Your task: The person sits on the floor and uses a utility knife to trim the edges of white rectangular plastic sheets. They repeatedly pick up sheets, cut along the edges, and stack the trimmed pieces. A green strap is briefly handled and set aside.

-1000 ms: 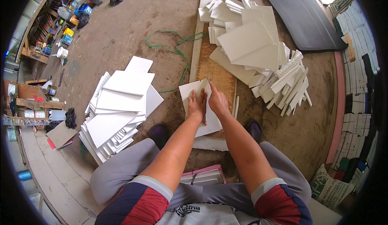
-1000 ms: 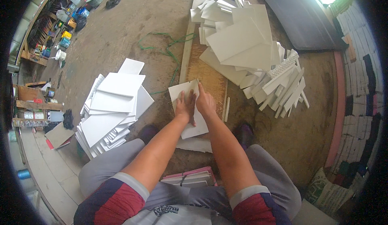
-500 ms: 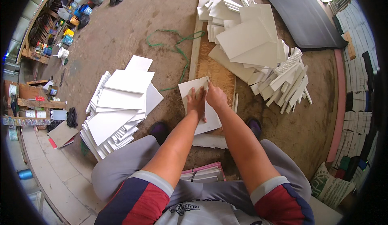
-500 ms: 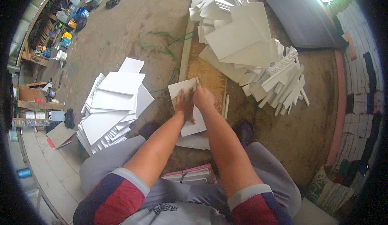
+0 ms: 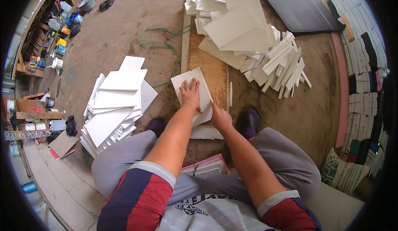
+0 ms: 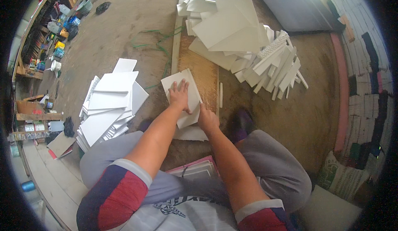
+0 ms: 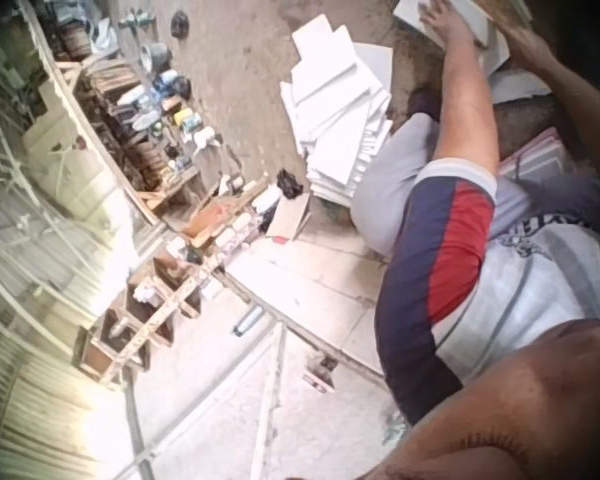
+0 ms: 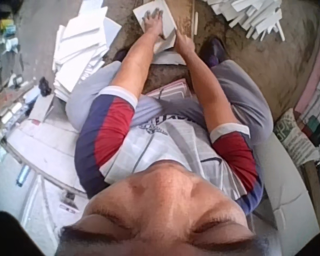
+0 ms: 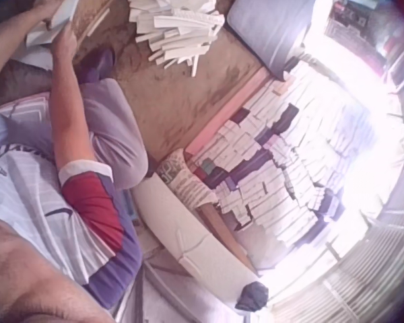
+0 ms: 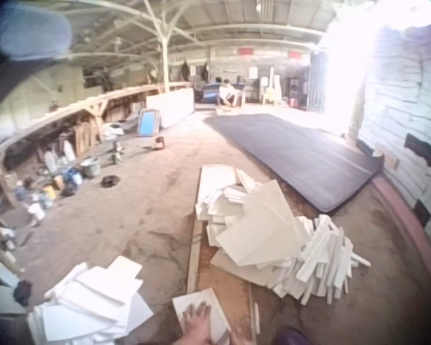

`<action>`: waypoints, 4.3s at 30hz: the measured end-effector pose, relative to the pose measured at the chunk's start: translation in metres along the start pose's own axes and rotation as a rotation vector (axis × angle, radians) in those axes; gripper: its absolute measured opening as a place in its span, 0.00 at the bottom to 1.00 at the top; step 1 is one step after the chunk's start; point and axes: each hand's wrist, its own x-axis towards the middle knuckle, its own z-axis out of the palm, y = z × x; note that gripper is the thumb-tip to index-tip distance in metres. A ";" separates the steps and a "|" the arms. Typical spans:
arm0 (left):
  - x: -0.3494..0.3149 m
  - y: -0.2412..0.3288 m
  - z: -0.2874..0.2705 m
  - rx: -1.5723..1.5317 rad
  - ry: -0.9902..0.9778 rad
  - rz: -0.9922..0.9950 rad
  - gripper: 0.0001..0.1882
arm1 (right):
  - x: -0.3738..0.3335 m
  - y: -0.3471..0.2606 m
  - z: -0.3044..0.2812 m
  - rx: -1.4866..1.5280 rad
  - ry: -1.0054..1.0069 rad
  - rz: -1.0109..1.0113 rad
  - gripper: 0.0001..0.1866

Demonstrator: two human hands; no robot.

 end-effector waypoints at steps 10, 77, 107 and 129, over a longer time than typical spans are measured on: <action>0.004 0.006 0.004 -0.005 -0.003 -0.033 0.88 | -0.063 0.040 0.032 0.015 -0.073 0.046 0.33; 0.006 0.006 0.002 -0.037 -0.033 -0.039 0.89 | 0.008 0.008 0.013 0.037 0.044 -0.005 0.31; 0.007 -0.001 0.010 -0.085 -0.001 0.006 0.87 | -0.005 0.070 0.019 0.305 0.335 0.030 0.18; -0.043 -0.013 0.056 -0.378 0.193 -0.171 0.72 | 0.029 0.065 0.037 0.511 0.429 0.322 0.15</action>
